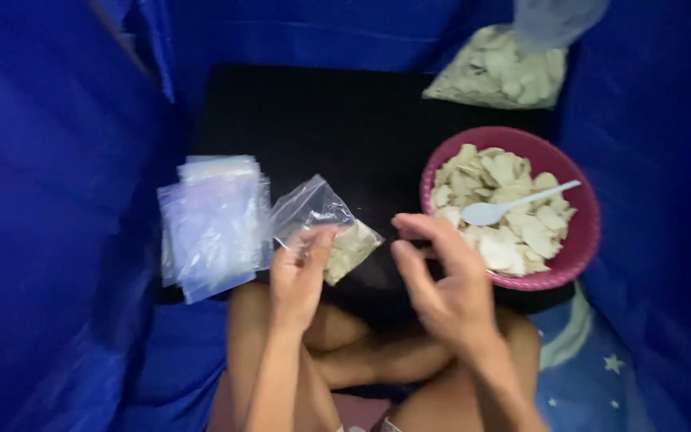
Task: Packaging small snack chips from a bowl into individual plastic bags using a spoon.
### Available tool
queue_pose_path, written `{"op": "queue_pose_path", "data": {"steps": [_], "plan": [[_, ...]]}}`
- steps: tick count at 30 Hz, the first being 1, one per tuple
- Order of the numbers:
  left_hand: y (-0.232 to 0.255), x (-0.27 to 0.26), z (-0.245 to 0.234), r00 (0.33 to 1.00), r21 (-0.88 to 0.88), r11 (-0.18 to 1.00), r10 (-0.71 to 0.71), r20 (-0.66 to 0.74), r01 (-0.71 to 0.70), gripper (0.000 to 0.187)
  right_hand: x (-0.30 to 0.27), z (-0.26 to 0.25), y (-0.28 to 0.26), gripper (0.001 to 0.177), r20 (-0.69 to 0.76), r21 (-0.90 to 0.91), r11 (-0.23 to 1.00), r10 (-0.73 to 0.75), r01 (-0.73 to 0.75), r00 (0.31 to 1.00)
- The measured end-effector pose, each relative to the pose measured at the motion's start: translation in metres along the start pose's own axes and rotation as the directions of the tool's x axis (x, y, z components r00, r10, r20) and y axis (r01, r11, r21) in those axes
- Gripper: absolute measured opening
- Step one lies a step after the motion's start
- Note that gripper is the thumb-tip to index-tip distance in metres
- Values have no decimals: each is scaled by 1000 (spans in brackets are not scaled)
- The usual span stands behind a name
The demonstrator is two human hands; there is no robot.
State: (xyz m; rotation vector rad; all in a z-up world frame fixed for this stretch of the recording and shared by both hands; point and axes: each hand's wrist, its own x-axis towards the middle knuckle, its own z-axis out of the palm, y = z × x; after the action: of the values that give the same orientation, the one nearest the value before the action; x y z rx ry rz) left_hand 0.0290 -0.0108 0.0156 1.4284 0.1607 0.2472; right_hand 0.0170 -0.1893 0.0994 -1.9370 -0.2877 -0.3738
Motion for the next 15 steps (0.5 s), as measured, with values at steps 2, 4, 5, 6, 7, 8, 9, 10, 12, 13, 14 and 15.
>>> {"op": "queue_pose_path", "data": {"steps": [2, 4, 5, 6, 7, 8, 9, 10, 12, 13, 14, 15], "plan": [[8, 9, 5, 995, 19, 1000, -20, 95, 19, 17, 13, -38, 10, 25, -30, -195, 974, -121, 113, 992], [11, 19, 10, 982, 41, 999, -36, 188, 29, 17, 26, -75, 27, 22, -32, -386, 898, -241, 210, 970], [10, 25, 12, 969, 68, 997, -48, 242, 32, 18, 34, -91, 39, 23, 58, -570, 778, -281, 263, 958], [11, 32, 15, 954, 94, 995, -57, 294, 30, 18, 42, -108, 49, 24, 156, -721, 617, -298, 315, 942], [14, 38, 18, 948, 87, 996, -51, 313, 25, 18, 44, -116, 67, 24, 143, -734, 608, -297, 302, 944], [16, 43, 20, 935, 70, 997, -40, 353, 16, 19, 46, -123, 85, 29, 180, -899, 378, -145, 223, 973], [19, 48, 23, 919, 53, 999, -28, 392, 8, 24, 48, -131, 103, 35, 165, -981, 103, 16, 162, 986], [14, 52, 24, 915, 49, 999, -22, 404, 2, 24, 50, -132, 109, 35, 153, -984, 96, 14, 151, 988], [2, 57, 25, 904, 63, 998, -28, 427, 1, 23, 54, -134, 122, 19, 191, -970, 164, 46, 181, 980], [3, 56, 25, 901, 59, 998, -27, 433, 1, 23, 57, -137, 115, 19, 186, -972, 157, 48, 176, 981], [3, 56, 25, 900, 74, 997, -38, 434, 7, 23, 61, -140, 110, 15, 212, -968, 144, 48, 203, 976], [3, 56, 24, 899, 89, 996, -50, 434, 12, 23, 64, -141, 105, 12, 238, -964, 130, 48, 231, 970]]}}
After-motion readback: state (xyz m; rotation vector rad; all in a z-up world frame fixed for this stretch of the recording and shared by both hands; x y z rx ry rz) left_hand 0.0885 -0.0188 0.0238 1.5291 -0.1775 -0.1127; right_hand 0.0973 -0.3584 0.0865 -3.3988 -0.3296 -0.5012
